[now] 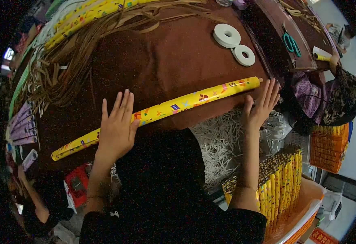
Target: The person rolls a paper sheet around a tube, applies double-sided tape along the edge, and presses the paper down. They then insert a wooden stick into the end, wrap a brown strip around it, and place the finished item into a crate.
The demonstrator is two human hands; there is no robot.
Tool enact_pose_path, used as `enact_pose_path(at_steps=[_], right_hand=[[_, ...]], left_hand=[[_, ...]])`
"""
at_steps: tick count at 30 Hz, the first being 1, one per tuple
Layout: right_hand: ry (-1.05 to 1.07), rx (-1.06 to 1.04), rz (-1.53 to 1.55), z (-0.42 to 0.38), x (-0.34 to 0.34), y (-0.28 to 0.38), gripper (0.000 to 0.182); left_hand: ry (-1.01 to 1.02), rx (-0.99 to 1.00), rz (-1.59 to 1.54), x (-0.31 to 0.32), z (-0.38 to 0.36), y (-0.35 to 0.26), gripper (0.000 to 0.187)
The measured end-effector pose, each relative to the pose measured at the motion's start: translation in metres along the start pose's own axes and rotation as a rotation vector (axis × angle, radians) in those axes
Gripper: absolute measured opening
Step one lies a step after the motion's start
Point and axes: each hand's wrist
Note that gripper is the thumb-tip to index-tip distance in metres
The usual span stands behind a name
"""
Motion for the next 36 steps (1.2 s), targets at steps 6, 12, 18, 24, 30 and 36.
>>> enact_pose_path(at_steps=[6,12,18,24,30,36], right_hand=[[0.4,-0.535,0.365,-0.06,-0.016,0.157,0.083],[0.442,-0.449,0.294,-0.075,-0.016,0.175,0.075],[0.353,-0.457,0.217,-0.075,-0.017,0.158,0.068],[0.317,-0.371,0.49,-0.066,-0.021,0.169,0.061],[0.404,-0.452,0.251,-0.053,-0.01,0.145,0.077],[0.145,-0.137,-0.18,0.001,-0.007,0.001,0.066]], left_hand=[[-0.017,0.008,-0.026,-0.002,0.0,0.0,0.058],[-0.047,0.017,-0.035,0.002,0.0,0.001,0.056],[-0.066,0.028,-0.019,0.004,-0.001,0.001,0.056],[-0.016,0.004,0.009,0.001,0.002,-0.002,0.056],[-0.001,-0.007,-0.004,0.001,0.001,-0.003,0.055],[-0.006,-0.014,-0.005,0.002,0.001,-0.004,0.055]])
Point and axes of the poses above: each hand's wrist, its own z-axis towards the middle knuckle, its own x-axis out of the palm, y = z × x, and after that the axes turned 9 degrees about x, right-handed
